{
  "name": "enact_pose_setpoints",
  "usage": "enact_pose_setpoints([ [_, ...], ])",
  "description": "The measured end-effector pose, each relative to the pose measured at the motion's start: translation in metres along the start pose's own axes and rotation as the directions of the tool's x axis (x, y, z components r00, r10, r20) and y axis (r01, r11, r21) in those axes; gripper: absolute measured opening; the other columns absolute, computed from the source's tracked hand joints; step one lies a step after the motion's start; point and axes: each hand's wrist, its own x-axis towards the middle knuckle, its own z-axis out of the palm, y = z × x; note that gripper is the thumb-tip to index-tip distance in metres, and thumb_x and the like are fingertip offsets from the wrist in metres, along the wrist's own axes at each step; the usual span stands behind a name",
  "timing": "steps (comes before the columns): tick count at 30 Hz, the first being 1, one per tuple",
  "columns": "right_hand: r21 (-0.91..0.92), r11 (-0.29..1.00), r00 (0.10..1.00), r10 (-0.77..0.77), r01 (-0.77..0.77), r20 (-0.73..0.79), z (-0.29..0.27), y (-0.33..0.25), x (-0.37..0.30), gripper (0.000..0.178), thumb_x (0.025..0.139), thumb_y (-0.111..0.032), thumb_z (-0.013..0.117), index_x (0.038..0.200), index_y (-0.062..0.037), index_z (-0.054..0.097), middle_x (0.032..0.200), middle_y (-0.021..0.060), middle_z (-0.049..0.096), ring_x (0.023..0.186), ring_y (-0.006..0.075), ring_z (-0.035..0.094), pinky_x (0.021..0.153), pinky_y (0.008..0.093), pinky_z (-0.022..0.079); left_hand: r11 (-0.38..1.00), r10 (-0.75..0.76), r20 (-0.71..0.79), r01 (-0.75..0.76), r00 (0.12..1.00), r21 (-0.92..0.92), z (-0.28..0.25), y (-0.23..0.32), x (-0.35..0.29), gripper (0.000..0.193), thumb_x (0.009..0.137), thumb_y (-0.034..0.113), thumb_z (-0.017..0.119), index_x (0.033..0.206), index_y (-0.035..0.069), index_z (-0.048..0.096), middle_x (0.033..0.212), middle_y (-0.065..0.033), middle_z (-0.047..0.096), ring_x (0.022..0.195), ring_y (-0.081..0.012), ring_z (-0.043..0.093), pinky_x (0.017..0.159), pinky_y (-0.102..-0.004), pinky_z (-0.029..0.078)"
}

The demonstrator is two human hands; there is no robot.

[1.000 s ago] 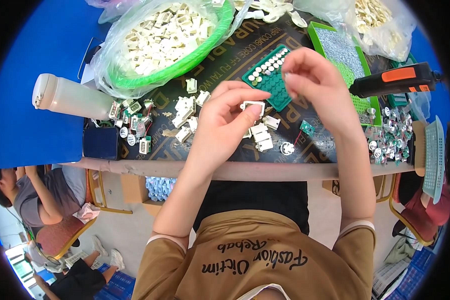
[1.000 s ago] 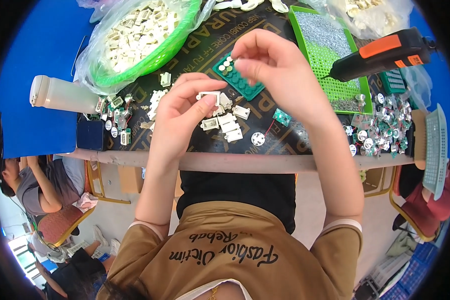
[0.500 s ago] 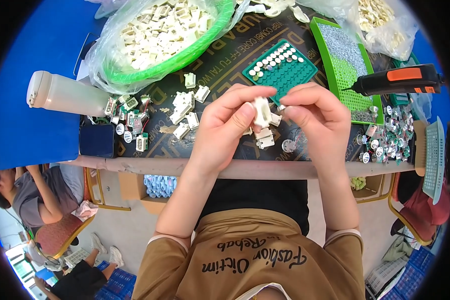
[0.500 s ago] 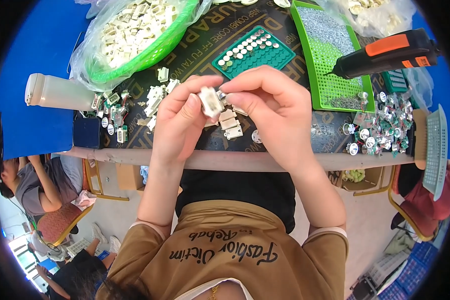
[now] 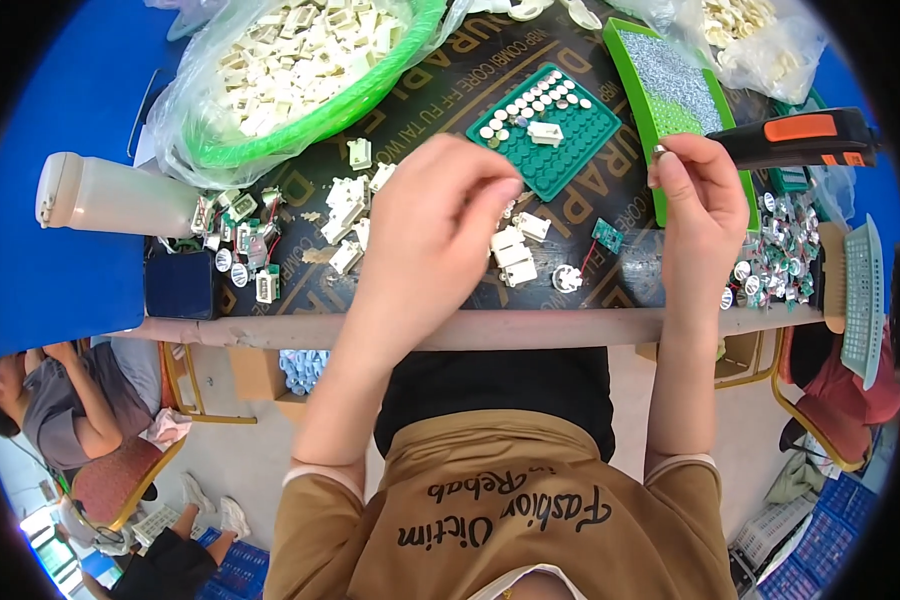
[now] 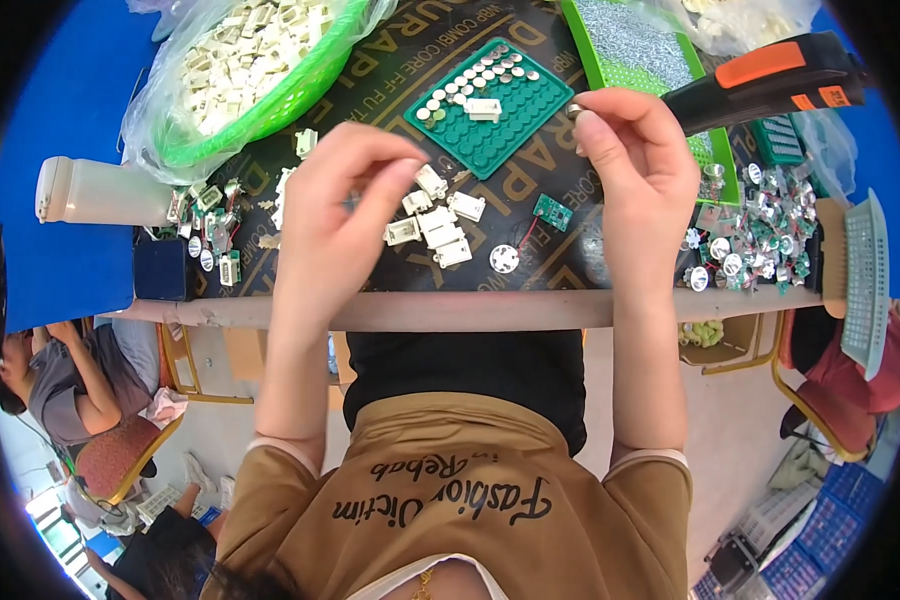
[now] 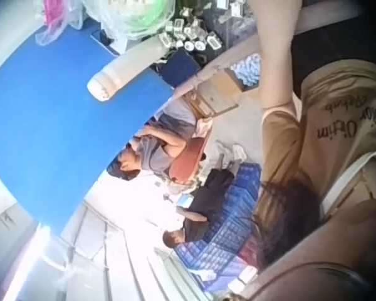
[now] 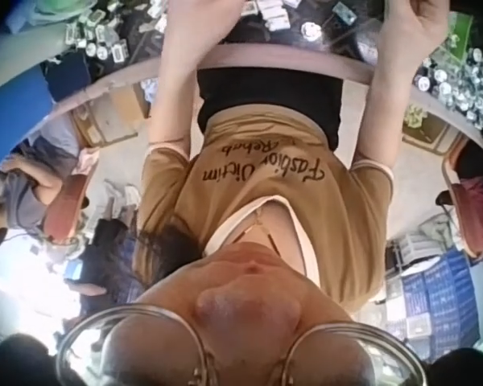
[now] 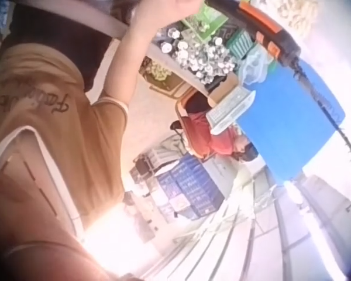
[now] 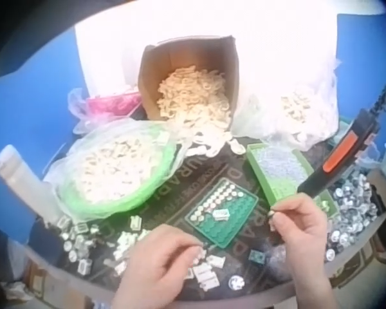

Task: Assembling small plastic components by manually inserting metal parts into housings.

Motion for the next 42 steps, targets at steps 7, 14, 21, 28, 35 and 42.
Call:
enact_pose_setpoints([
  [7, -0.122, 0.992, 0.999, -0.034, 0.033, -0.004, -0.002, 0.012, -0.004, 0.01, 0.084, 0.003, 0.058, 0.094, 0.0003, 0.059, 0.088, 0.0, 0.058, 0.078, 0.0048, 0.053, 0.071, 0.0172, 0.042, 0.666, 0.269, 0.351, -0.436, 0.897, 0.605, 0.027, -0.003, 0.056, 0.01, 0.074, 0.007, 0.063, 0.081, 0.0, 0.06, 0.083, -0.0119, 0.054, 0.085, -0.0291, 0.051, 0.078, -0.0367, 0.044],
  [14, -0.15, 0.986, 0.997, -0.059, 0.065, 0.043, -0.007, 0.015, -0.007, 0.01, 0.084, 0.006, 0.057, 0.094, 0.003, 0.058, 0.09, 0.0036, 0.059, 0.082, 0.0072, 0.055, 0.074, 0.019, 0.045, 0.609, 0.281, 0.317, -0.424, 0.906, 0.671, 0.046, -0.016, 0.068, 0.015, 0.071, 0.009, 0.067, 0.08, 0.0, 0.06, 0.09, -0.0119, 0.054, 0.09, -0.0283, 0.049, 0.079, -0.0355, 0.044],
  [21, 0.155, 0.986, 0.977, 0.018, -0.052, 0.213, 0.01, 0.0, -0.016, 0.009, 0.084, 0.007, 0.052, 0.091, 0.0019, 0.055, 0.092, 0.0059, 0.058, 0.087, 0.0115, 0.055, 0.079, 0.0228, 0.044, 0.962, -0.163, 0.325, 0.224, 0.931, -0.159, 0.011, 0.026, 0.026, 0.018, 0.074, -0.006, 0.066, 0.087, -0.003, 0.055, 0.093, -0.0083, 0.057, 0.084, -0.0121, 0.059, 0.075, -0.0252, 0.052],
  [28, -0.087, 0.926, 0.874, -0.313, 0.368, 0.371, 0.032, -0.01, -0.027, 0.015, 0.076, 0.01, 0.055, 0.087, -0.0003, 0.058, 0.086, 0.0119, 0.062, 0.076, 0.0227, 0.06, 0.068, 0.0293, 0.048, 0.422, -0.089, 0.209, 0.226, 0.974, -0.878, 0.01, -0.009, -0.012, 0.03, 0.075, -0.006, 0.067, 0.104, -0.002, 0.06, 0.095, -0.007, 0.062, 0.079, -0.0142, 0.061, 0.07, -0.0248, 0.052],
  [35, -0.195, 0.878, 0.847, -0.328, 0.436, 0.418, 0.043, -0.013, -0.033, 0.016, 0.071, 0.007, 0.061, 0.084, -0.002, 0.06, 0.084, 0.0111, 0.063, 0.074, 0.0257, 0.06, 0.066, 0.0313, 0.048, 0.14, -0.107, 0.264, 0.277, 0.959, -0.951, 0.009, -0.008, -0.023, 0.041, 0.083, 0.001, 0.06, 0.123, 0.0, 0.05, 0.104, -0.0092, 0.057, 0.096, -0.015, 0.055, 0.084, -0.0295, 0.046],
  [42, -0.233, 0.884, 0.876, -0.302, 0.405, 0.376, 0.046, -0.009, -0.035, 0.015, 0.07, 0.005, 0.063, 0.083, -0.0021, 0.062, 0.082, 0.0105, 0.063, 0.073, 0.0246, 0.06, 0.064, 0.031, 0.047, 0.133, -0.143, 0.275, 0.294, 0.951, -0.946, 0.008, -0.021, -0.028, 0.037, 0.086, 0.004, 0.056, 0.122, 0.0, 0.049, 0.102, -0.0081, 0.057, 0.093, -0.0152, 0.055, 0.084, -0.0291, 0.045],
])
